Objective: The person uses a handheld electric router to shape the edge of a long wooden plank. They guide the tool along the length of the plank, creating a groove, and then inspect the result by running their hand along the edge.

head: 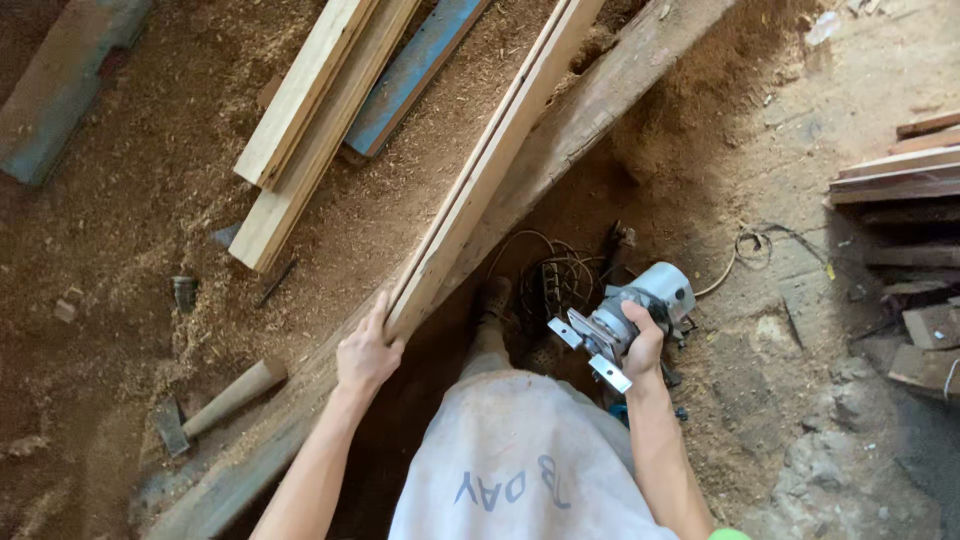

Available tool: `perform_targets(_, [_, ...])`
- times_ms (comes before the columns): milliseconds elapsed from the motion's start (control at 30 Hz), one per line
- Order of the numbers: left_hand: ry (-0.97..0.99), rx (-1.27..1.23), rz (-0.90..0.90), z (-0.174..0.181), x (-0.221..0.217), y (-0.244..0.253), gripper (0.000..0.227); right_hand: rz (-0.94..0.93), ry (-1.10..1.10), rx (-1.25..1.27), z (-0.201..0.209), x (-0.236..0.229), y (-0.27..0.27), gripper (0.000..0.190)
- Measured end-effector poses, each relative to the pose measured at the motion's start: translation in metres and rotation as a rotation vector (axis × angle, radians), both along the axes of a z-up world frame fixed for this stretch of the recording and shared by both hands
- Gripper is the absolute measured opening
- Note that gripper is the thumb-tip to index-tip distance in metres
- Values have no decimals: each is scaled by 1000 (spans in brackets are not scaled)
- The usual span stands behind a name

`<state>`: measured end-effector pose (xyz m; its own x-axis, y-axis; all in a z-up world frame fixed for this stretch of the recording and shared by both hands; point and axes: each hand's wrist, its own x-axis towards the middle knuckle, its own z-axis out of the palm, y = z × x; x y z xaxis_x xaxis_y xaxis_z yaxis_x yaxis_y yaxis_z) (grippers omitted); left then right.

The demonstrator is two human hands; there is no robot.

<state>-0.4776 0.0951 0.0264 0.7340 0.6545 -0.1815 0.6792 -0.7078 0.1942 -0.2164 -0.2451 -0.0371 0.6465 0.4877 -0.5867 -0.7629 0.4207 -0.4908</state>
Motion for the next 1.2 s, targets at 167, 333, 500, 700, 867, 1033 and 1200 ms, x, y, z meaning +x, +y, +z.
perform_targets(167, [48, 5, 64, -24, -18, -26, 79, 12, 89, -88, -4, -20, -10, 32])
perform_targets(333, [-34, -3, 101, -39, -5, -61, 78, 75, 114, -52, 10, -45, 4, 38])
perform_targets(500, [-55, -45, 203, -33, 5, -87, 75, 114, 49, 21, 26, -84, 7, 42])
perform_targets(700, [-203, -204, 179, -18, 7, -92, 80, -71, 36, -20, 56, -145, -6, 47])
perform_targets(867, [-86, -601, 131, 25, -86, -88, 97, -243, -14, 46, 70, -223, -23, 54])
perform_targets(1033, [154, -929, 345, 69, -204, -110, 103, -320, -21, -1, 74, -285, -45, 57])
perform_targets(1200, [-60, -841, 225, 63, -251, -131, 100, -325, 18, -74, 64, -326, -62, 54])
